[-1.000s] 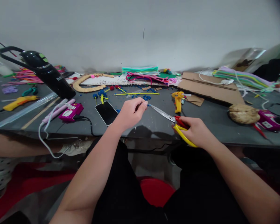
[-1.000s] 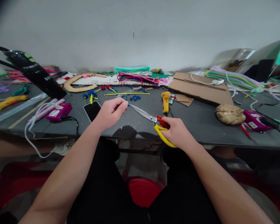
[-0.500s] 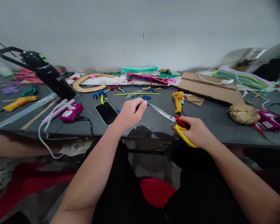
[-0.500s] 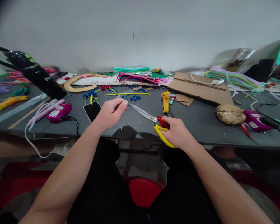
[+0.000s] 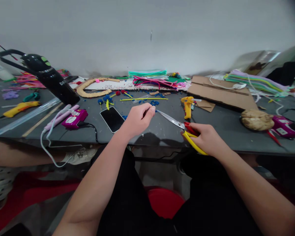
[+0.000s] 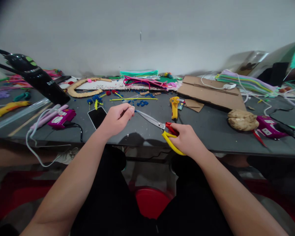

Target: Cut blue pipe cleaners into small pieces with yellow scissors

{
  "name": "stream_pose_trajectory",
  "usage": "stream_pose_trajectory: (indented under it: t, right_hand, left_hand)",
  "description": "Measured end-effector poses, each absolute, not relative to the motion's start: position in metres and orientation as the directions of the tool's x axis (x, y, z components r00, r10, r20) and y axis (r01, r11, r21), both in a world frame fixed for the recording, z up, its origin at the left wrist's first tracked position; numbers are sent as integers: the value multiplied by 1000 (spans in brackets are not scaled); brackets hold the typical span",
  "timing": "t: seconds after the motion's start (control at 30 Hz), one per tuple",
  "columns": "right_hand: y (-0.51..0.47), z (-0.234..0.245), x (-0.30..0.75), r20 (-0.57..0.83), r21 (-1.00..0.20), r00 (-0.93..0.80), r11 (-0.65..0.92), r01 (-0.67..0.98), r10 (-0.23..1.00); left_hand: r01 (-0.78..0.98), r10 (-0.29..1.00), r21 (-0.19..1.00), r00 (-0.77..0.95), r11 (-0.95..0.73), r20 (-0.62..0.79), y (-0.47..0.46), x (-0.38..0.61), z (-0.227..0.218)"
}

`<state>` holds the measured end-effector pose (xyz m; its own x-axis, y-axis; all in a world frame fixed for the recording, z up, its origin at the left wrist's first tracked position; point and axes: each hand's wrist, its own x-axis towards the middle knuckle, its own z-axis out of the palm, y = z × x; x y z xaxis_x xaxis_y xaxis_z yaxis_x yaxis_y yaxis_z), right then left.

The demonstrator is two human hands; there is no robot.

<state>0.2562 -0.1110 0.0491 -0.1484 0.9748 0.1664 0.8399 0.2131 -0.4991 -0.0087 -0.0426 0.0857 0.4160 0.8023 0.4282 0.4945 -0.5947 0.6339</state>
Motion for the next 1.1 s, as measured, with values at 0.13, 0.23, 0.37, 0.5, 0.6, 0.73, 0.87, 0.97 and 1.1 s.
stream_pose_trajectory:
  t: [0.13,0.23,0.37,0.5,0.6,0.73,0.87,0.97,1.1]
  right_hand:
    - [-111,49,256,160,-498,-124,188,847,979]
    - [-111,50,254,157,-517,-107,174,838,982]
    - [-112,53,253,133,-564,-102,160,810,986]
    - [-112,52,254,139,-535,-132,186,824,981]
    - [-111,49,255,144,-525,-142,197,828,979]
    - [-111,49,255,156,-520,-151,211,828,976]
    - [-111,48,256,160,-510,-155,216,833,975]
    - [-110,47,257,155,-508,-150,209,835,976]
    - [-110,47,257,147,-513,-126,184,838,981]
  left_hand:
    - [503,806,632,412,-590,425,-43,-9,86]
    - [503,811,637,412,-583,417,-43,-9,86]
    - [505,811,636,406,-583,421,-42,-9,85]
    - [505,810,635,413,-584,416,-42,-9,85]
    - [504,811,638,415,-582,412,-42,-9,86]
    - [508,811,635,415,-583,413,-42,-9,86]
    - [504,807,633,420,-588,415,-42,-8,86]
    - [507,808,632,419,-586,413,-43,-8,87]
    - [509,810,633,417,-583,412,-43,-8,87]
